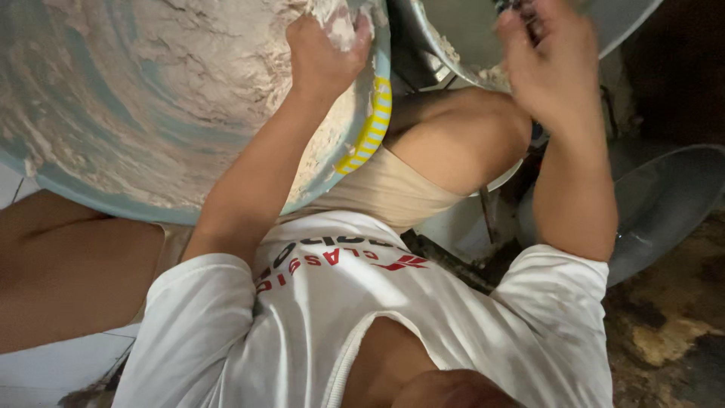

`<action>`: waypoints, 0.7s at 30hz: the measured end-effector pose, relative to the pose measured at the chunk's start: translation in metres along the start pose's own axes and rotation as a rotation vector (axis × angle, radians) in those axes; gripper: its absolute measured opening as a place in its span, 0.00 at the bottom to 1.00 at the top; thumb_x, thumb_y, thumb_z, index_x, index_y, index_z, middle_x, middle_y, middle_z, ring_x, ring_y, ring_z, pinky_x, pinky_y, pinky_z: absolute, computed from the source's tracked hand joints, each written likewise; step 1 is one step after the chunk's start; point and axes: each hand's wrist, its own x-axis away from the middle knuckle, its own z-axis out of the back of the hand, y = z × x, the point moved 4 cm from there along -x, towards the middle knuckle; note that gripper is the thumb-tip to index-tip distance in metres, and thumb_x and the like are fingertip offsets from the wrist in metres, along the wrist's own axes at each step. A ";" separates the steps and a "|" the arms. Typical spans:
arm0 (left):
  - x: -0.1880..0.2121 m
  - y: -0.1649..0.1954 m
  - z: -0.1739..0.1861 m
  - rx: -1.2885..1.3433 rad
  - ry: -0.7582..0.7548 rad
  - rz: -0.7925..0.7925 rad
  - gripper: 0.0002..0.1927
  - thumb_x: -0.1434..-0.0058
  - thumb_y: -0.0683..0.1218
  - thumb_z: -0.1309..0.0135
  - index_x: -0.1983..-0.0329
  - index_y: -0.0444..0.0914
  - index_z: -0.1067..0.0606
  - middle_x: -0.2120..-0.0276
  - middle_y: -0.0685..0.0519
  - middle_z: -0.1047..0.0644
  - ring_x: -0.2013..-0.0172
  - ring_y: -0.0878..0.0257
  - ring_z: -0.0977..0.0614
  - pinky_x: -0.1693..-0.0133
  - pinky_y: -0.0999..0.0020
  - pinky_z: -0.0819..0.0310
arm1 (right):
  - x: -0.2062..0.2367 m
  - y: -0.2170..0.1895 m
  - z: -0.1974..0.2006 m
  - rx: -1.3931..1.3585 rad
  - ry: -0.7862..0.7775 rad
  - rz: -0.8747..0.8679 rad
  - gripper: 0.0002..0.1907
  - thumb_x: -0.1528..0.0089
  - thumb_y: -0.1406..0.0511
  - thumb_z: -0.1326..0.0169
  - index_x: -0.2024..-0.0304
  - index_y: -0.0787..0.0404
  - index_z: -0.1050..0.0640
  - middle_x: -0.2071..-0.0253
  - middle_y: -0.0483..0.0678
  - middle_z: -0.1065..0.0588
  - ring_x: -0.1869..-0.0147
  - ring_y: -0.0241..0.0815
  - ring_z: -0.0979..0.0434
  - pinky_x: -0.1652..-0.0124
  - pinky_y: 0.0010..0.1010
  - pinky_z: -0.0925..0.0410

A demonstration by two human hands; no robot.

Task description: The person scoops dough from a large blue basin into a metal bowl using a white plastic scoop. They repeatedly dip the scoop into the dough, lift it, and deposit the contents into the adjacent bowl.

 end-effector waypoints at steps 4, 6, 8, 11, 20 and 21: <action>-0.004 0.035 -0.001 0.186 0.078 -0.133 0.14 0.44 0.45 0.33 0.64 0.32 0.25 0.71 0.40 0.21 0.69 0.48 0.15 0.63 0.58 0.17 | 0.026 -0.025 -0.020 -0.045 -0.053 0.324 0.17 0.26 0.68 0.46 0.35 0.61 0.29 0.52 0.56 0.22 0.53 0.45 0.22 0.54 0.34 0.29; -0.005 0.044 -0.004 0.123 0.034 -0.165 0.13 0.45 0.44 0.33 0.64 0.33 0.24 0.70 0.40 0.20 0.67 0.46 0.15 0.61 0.56 0.17 | 0.036 -0.041 -0.030 0.096 -0.048 0.547 0.18 0.25 0.69 0.45 0.34 0.63 0.31 0.48 0.58 0.22 0.48 0.48 0.19 0.47 0.35 0.27; -0.006 0.042 -0.009 -0.033 -0.109 -0.083 0.07 0.44 0.42 0.34 0.65 0.36 0.20 0.71 0.43 0.18 0.67 0.44 0.15 0.64 0.54 0.21 | 0.039 -0.048 -0.040 0.135 -0.048 0.516 0.21 0.27 0.70 0.44 0.33 0.63 0.31 0.49 0.58 0.22 0.49 0.49 0.17 0.48 0.35 0.27; -0.007 0.029 -0.010 -0.104 -0.183 0.090 0.12 0.48 0.47 0.31 0.70 0.35 0.21 0.71 0.40 0.19 0.66 0.42 0.16 0.63 0.52 0.21 | 0.030 -0.042 -0.048 -0.204 -0.309 0.215 0.24 0.29 0.69 0.45 0.30 0.63 0.30 0.57 0.48 0.20 0.59 0.33 0.21 0.59 0.27 0.28; 0.011 -0.014 0.000 -0.485 0.196 -0.017 0.17 0.48 0.55 0.34 0.67 0.37 0.18 0.67 0.37 0.18 0.65 0.37 0.20 0.61 0.46 0.27 | 0.007 0.005 -0.020 -0.270 -0.156 -0.019 0.25 0.27 0.69 0.49 0.27 0.58 0.32 0.59 0.44 0.23 0.65 0.29 0.28 0.64 0.23 0.32; 0.015 -0.020 -0.003 -0.361 0.171 -0.003 0.17 0.46 0.54 0.35 0.64 0.35 0.19 0.66 0.37 0.18 0.64 0.38 0.19 0.60 0.48 0.26 | 0.003 0.006 -0.017 -0.175 -0.107 0.094 0.23 0.28 0.71 0.48 0.29 0.60 0.30 0.56 0.47 0.23 0.62 0.32 0.27 0.61 0.26 0.31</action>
